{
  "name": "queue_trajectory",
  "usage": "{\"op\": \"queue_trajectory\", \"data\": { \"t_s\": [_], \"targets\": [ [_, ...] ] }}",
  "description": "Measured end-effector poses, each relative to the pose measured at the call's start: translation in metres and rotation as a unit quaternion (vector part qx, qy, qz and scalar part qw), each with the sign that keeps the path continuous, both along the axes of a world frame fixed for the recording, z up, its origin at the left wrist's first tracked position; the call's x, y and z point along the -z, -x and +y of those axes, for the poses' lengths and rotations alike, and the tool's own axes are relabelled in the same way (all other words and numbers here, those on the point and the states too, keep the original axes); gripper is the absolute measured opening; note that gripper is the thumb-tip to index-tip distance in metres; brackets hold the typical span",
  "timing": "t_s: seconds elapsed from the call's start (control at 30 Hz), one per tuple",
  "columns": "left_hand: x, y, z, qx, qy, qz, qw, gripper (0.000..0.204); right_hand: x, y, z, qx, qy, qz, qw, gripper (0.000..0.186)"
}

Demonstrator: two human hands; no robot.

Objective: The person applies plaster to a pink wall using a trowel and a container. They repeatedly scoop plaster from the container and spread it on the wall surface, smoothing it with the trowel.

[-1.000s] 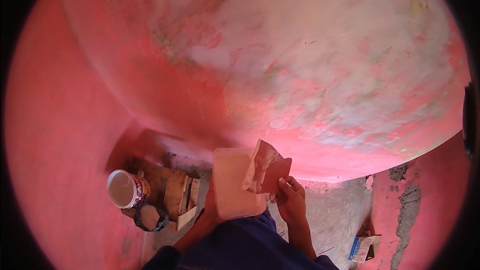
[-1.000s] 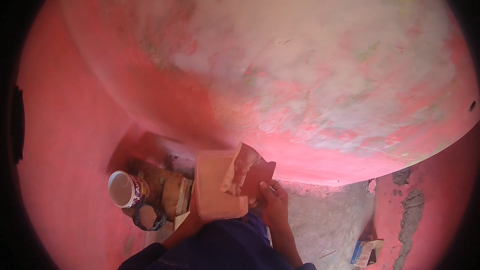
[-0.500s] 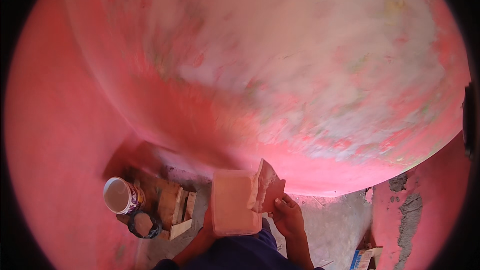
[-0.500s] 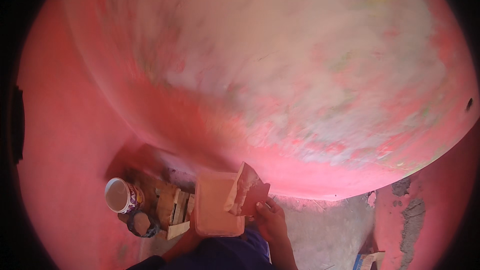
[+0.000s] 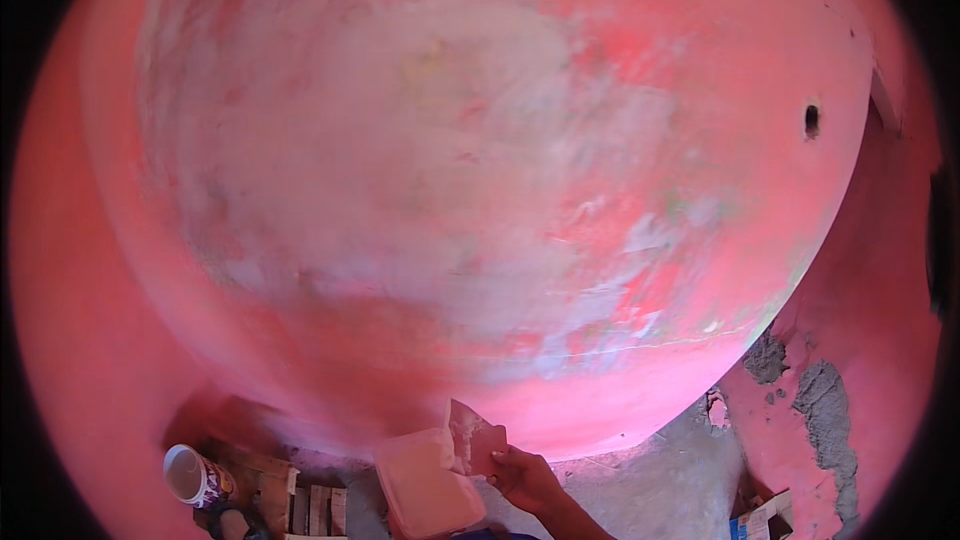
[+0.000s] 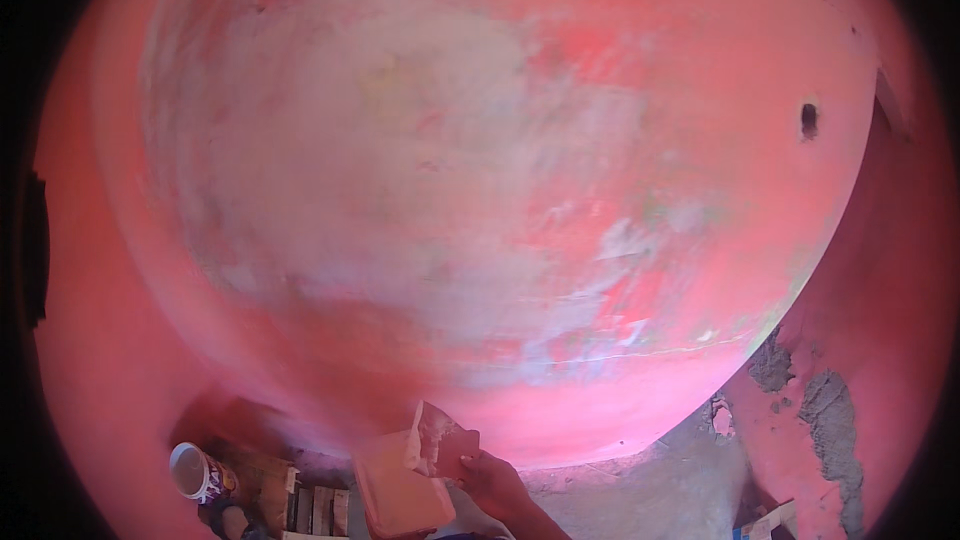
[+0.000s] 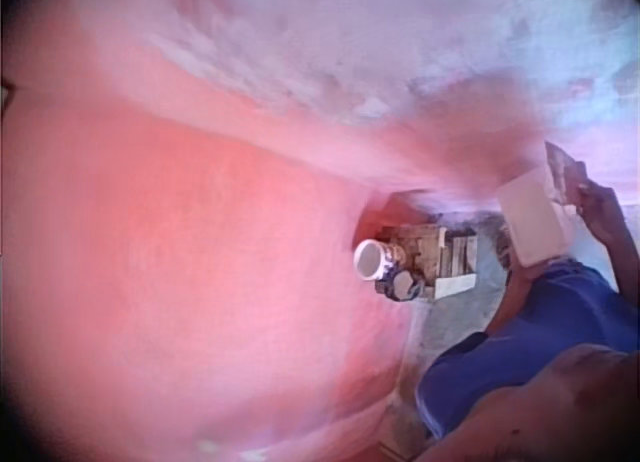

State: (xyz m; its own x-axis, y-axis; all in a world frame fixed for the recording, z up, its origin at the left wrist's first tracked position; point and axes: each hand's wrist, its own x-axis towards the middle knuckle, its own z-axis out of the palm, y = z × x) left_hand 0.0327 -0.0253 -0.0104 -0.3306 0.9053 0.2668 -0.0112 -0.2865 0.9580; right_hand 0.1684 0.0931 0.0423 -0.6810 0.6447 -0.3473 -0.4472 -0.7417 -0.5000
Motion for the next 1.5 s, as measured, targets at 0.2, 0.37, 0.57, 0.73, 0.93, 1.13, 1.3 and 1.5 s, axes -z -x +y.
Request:
{"op": "queue_trajectory", "data": {
  "t_s": [0.2,0.37,0.57,0.73,0.93,1.13,1.3,1.5],
  "targets": [
    [-0.036,-0.094,0.013,0.029,-0.026,-0.102,0.994,0.058,-0.018,-0.093,0.034,-0.015,-0.007,0.011,1.0,0.026],
    [-0.061,-0.148,0.019,0.096,-0.082,-0.171,0.977,0.059,-0.045,-0.162,0.079,0.104,-0.083,-0.017,0.991,0.021],
    [-0.068,-0.153,0.014,0.164,0.021,-0.591,0.79,0.071,-0.226,-0.216,0.174,0.465,-0.435,-0.044,0.77,0.029],
    [-0.049,-0.153,0.012,0.058,-0.066,-0.09,0.992,0.064,-0.393,-0.202,0.206,0.688,-0.626,-0.262,0.256,0.023],
    [0.006,-0.125,0.003,0.153,-0.054,-0.643,0.749,0.053,-0.348,-0.122,0.282,0.536,-0.65,-0.525,-0.119,0.039],
    [-0.005,-0.092,-0.013,0.15,-0.056,-0.588,0.793,0.056,-0.257,-0.085,0.253,0.447,-0.711,-0.54,-0.056,0.047],
    [0.013,-0.065,-0.006,0.133,-0.03,-0.513,0.848,0.06,-0.231,-0.089,0.223,0.342,-0.743,-0.574,-0.039,0.046],
    [-0.018,-0.073,0.01,0.119,0.045,-0.364,0.923,0.066,-0.27,-0.146,0.19,0.457,-0.732,-0.5,0.069,0.026]
  ]
}}
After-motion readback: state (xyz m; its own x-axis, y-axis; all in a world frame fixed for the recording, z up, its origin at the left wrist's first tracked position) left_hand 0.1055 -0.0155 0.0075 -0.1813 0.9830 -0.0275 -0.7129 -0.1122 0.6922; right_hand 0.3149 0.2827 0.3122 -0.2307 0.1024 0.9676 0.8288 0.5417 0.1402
